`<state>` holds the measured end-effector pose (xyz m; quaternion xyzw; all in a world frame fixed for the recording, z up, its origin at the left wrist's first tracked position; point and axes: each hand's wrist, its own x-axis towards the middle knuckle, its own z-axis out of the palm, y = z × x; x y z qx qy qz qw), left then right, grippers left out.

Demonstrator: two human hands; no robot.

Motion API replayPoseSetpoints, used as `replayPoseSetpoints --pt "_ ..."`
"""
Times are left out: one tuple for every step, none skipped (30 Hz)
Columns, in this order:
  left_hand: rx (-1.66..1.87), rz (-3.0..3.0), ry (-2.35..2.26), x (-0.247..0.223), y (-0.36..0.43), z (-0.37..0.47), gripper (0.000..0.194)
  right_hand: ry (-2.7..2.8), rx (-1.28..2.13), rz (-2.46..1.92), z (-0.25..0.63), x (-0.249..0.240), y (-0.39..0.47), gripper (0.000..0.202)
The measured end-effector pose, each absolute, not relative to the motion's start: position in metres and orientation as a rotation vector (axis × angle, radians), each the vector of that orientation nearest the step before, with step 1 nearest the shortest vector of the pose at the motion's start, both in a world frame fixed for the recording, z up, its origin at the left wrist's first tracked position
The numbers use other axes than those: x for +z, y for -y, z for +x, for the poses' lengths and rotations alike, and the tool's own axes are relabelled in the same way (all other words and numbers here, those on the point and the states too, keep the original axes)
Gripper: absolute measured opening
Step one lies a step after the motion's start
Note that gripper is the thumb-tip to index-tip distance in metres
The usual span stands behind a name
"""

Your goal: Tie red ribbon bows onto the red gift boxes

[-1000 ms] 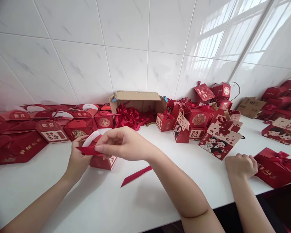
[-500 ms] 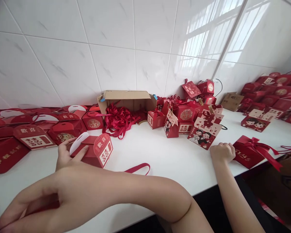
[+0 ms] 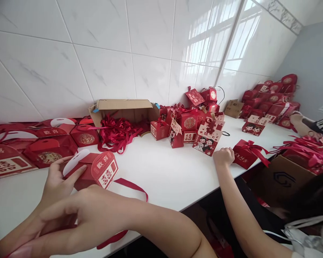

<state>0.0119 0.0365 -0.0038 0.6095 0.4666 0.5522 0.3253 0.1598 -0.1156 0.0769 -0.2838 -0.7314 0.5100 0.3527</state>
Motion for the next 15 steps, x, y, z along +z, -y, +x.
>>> replayPoseSetpoints --pt "1.452 1.605 -1.206 -0.005 -0.036 0.013 0.056 1.858 1.326 -0.710 0.161 0.068 0.116 0.015" --pt "1.451 1.612 -1.188 -0.006 -0.036 0.013 0.056 1.816 1.337 -0.691 0.162 0.060 0.117 0.019" --pt "1.450 1.619 -1.173 -0.007 -0.036 0.013 0.057 1.772 1.351 -0.681 0.163 0.052 0.118 0.023" --pt "1.449 1.625 -1.163 -0.009 -0.036 0.013 0.056 1.729 1.365 -0.686 0.165 0.046 0.119 0.026" --pt "1.447 1.632 -1.158 -0.009 -0.035 0.013 0.056 1.685 1.377 -0.697 0.166 0.041 0.120 0.030" --pt "1.445 1.641 -1.153 -0.010 -0.035 0.013 0.056 1.639 1.384 -0.708 0.167 0.036 0.122 0.033" --pt "1.443 1.653 -1.151 -0.010 -0.034 0.013 0.055 1.595 1.389 -0.716 0.169 0.033 0.124 0.035" --pt "1.440 1.662 -1.148 -0.009 -0.033 0.014 0.055 1.554 1.389 -0.731 0.170 0.031 0.125 0.036" --pt "1.433 1.667 -1.146 -0.008 -0.031 0.014 0.055 1.517 1.387 -0.745 0.171 0.028 0.127 0.037" --pt "1.413 1.670 -1.146 -0.007 -0.030 0.014 0.055 1.485 1.390 -0.761 0.171 0.026 0.129 0.037" --pt "1.391 1.671 -1.146 -0.006 -0.029 0.015 0.055 1.459 1.395 -0.776 0.172 0.024 0.130 0.038" --pt "1.371 1.670 -1.146 -0.005 -0.027 0.015 0.055 1.441 1.404 -0.788 0.171 0.021 0.131 0.038" --pt "1.355 1.669 -1.146 -0.004 -0.026 0.015 0.055 1.428 1.410 -0.799 0.171 0.018 0.132 0.038" --pt "1.346 1.670 -1.144 -0.004 -0.025 0.016 0.054 1.418 1.415 -0.809 0.170 0.015 0.132 0.038" --pt "1.342 1.674 -1.142 -0.003 -0.024 0.016 0.053 1.412 1.421 -0.820 0.170 0.012 0.131 0.038"
